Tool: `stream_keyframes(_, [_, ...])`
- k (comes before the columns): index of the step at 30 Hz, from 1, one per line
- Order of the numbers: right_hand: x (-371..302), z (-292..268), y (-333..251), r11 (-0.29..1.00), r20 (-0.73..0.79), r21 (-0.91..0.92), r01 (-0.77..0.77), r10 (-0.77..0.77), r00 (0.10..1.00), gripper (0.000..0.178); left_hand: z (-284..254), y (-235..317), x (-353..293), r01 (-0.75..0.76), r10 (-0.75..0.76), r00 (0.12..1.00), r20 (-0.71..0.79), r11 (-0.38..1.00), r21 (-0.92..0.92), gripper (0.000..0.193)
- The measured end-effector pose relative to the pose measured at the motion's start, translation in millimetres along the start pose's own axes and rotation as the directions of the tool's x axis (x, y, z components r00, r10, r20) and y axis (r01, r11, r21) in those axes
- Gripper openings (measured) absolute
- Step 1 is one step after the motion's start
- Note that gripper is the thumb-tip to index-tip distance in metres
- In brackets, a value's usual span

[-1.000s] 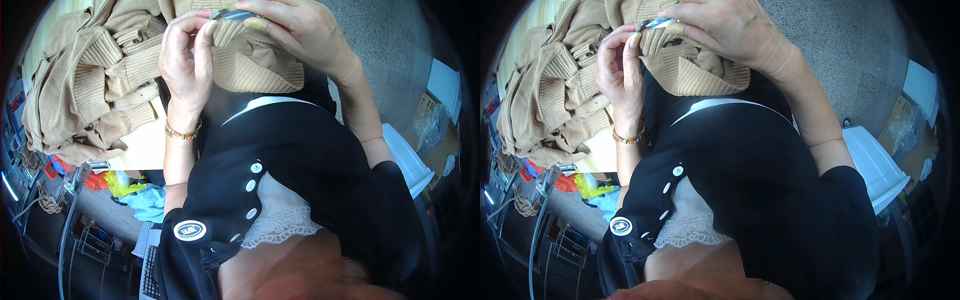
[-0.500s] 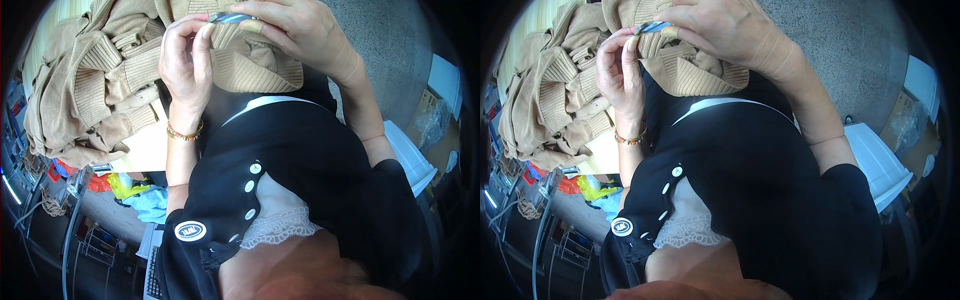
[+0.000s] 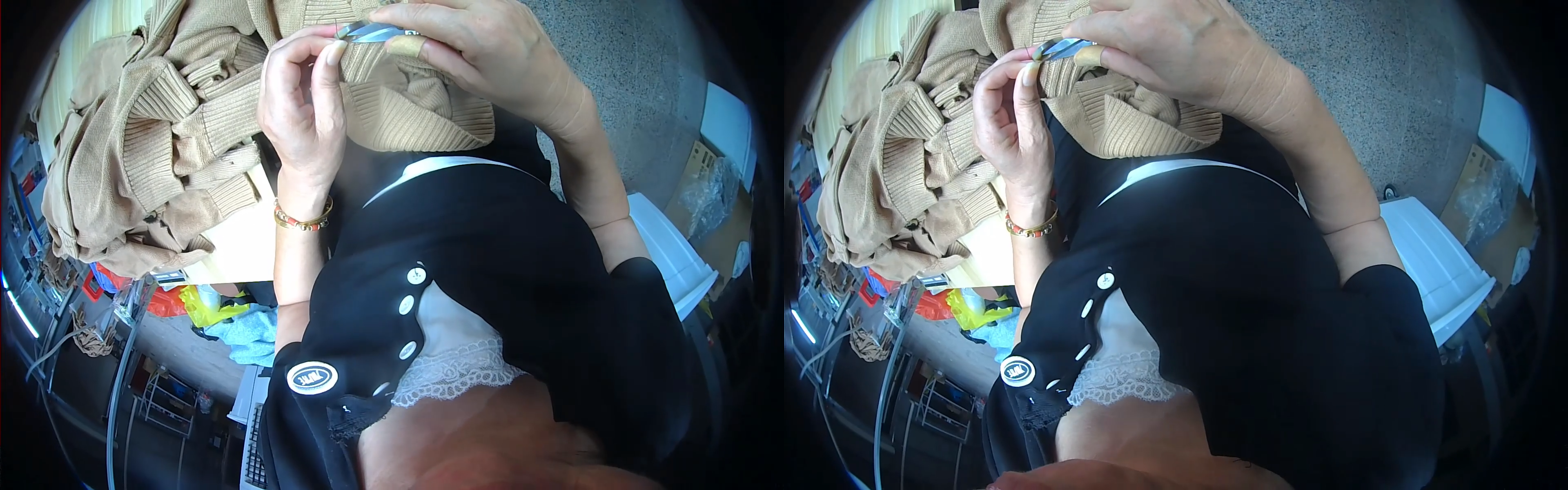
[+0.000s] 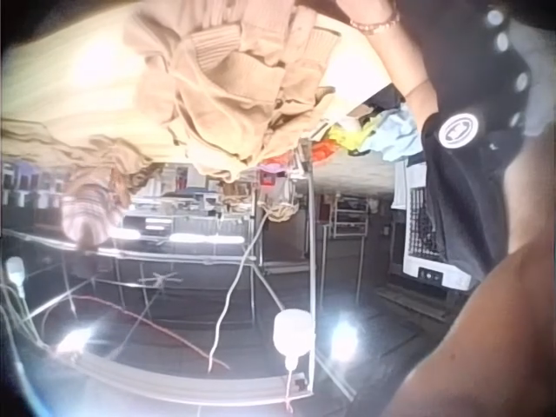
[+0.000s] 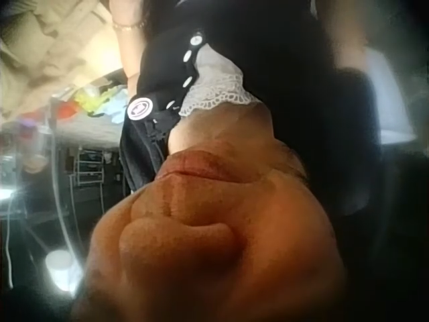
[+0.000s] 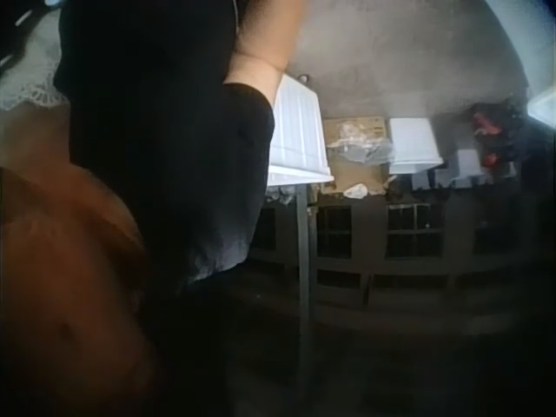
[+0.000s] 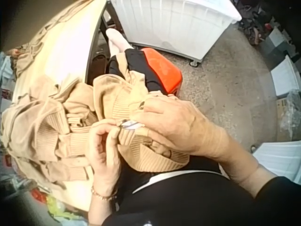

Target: Trimming excess threads from sweaters using a pair of small scissors.

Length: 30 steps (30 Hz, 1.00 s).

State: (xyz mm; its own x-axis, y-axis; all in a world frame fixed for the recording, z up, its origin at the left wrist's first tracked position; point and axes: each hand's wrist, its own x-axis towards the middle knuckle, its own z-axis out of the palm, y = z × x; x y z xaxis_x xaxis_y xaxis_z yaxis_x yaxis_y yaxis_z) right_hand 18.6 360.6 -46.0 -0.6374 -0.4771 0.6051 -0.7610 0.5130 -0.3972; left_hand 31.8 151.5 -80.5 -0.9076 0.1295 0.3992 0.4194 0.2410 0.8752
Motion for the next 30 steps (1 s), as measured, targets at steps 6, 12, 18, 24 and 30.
stream_keyframes(6, [0, 1, -2, 1.0, -0.007, -0.028, -0.005, 0.005, 1.0, 0.023, -1, 1, 1, -0.094, 0.092, 0.996, 0.02, 0.99, 0.102, 0.007])
stream_keyframes(12, [-4, 6, 1, 0.999, -0.048, -0.037, 0.005, -0.007, 0.999, 0.022, 0, 0, 1, -0.075, 0.074, 0.997, 0.025, 0.996, 0.046, 0.007])
stream_keyframes(18, [6, -17, -19, 0.881, 0.159, 0.198, -0.429, 0.403, 0.901, 0.035, -3, 4, -4, 0.29, -0.284, 0.956, 0.07, 0.885, -0.364, 0.025])
stream_keyframes(24, [-3, -1, -26, 0.605, -0.016, 0.668, -0.434, 0.595, 0.804, 0.028, -5, 10, 0, 0.364, -0.327, 0.93, 0.168, 0.747, -0.557, 0.038])
stream_keyframes(30, [-27, 22, -19, 0.738, -0.063, 0.493, -0.46, 0.558, 0.828, 0.06, 8, 29, 12, 0.478, -0.374, 0.873, 0.312, 0.54, -0.693, 0.035])
